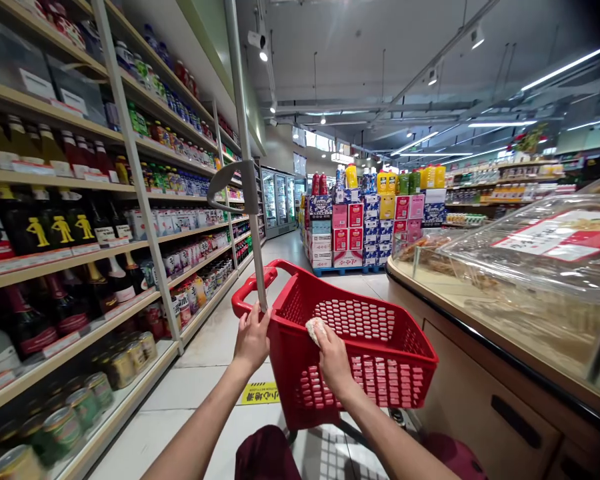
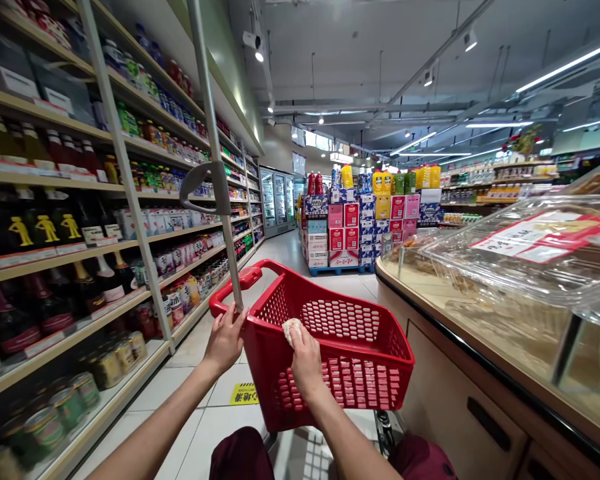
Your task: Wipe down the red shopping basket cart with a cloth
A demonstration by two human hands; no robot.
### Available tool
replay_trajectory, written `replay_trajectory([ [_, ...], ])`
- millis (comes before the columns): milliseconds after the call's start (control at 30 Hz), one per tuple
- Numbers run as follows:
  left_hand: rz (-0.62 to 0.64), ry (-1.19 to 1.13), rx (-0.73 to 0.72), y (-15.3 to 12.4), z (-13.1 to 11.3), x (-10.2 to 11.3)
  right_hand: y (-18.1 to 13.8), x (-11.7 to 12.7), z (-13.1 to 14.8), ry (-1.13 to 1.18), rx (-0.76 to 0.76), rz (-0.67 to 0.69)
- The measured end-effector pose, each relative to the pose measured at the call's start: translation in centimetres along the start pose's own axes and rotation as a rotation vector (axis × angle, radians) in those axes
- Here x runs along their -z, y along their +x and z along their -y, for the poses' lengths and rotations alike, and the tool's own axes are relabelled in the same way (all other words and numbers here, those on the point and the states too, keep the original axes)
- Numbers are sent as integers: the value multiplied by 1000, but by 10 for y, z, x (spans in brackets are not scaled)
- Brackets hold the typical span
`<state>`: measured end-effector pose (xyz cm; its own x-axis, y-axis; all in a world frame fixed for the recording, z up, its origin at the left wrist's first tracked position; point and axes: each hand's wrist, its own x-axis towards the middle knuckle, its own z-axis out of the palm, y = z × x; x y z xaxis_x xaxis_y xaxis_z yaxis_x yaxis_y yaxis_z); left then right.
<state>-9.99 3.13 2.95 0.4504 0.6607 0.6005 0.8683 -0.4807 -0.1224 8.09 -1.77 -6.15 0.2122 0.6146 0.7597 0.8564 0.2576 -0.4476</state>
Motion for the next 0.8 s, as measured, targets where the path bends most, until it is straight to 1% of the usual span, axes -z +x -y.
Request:
replay_trajectory([
  [67, 1, -5, -7, -6, -1, -3, 11, -13, 26, 28, -15, -13],
  [133, 0, -18, -13, -10, -1, -4, 25, -28, 57, 69, 15, -2],
  [167, 0, -28, -15, -11, -1, -5, 31, -33, 68, 83, 42, 7],
  [200, -5, -38, -15, -11, 0, -6, 34, -36, 73, 86, 68, 16],
  [233, -14, -47, -15, -10, 1, -6, 34, -34, 71, 77, 86, 22],
  [300, -41, -57, -17, -10, 3, -8, 24, -21, 49, 36, 98, 38],
  [367, -79, -63, -27, -11, 0, -10, 10, -1, 15, -18, 71, 50],
  [433, -130, -57, -23, -13, -8, -10, -2, 14, -9, -91, -45, 26],
  [467, -161, -47, -8, -14, -15, -10, -4, 16, -12, -108, -72, 20],
  [500, -194, -33, 18, -15, -24, -9, -5, 14, -9, -110, -71, 16],
  [567, -248, -8, 98, -18, -42, -9, -1, 3, 5, -86, -6, 17],
  [600, -255, -2, 120, -19, -51, -10, 1, -2, 11, -78, 27, 13],
  [633, -241, 0, 113, -20, -59, -11, 3, -5, 13, -78, 49, 9],
  [667, -206, -1, 82, -20, -66, -13, 2, -5, 9, -85, 57, 8],
  [700, -155, -1, 31, -20, -71, -16, 0, 0, -2, -98, 56, 13],
  [767, -51, 8, -67, -19, -77, -22, -12, 19, -38, -138, 45, 22],
  [800, -17, 15, -83, -18, -79, -25, -20, 30, -59, -173, 19, 9],
])
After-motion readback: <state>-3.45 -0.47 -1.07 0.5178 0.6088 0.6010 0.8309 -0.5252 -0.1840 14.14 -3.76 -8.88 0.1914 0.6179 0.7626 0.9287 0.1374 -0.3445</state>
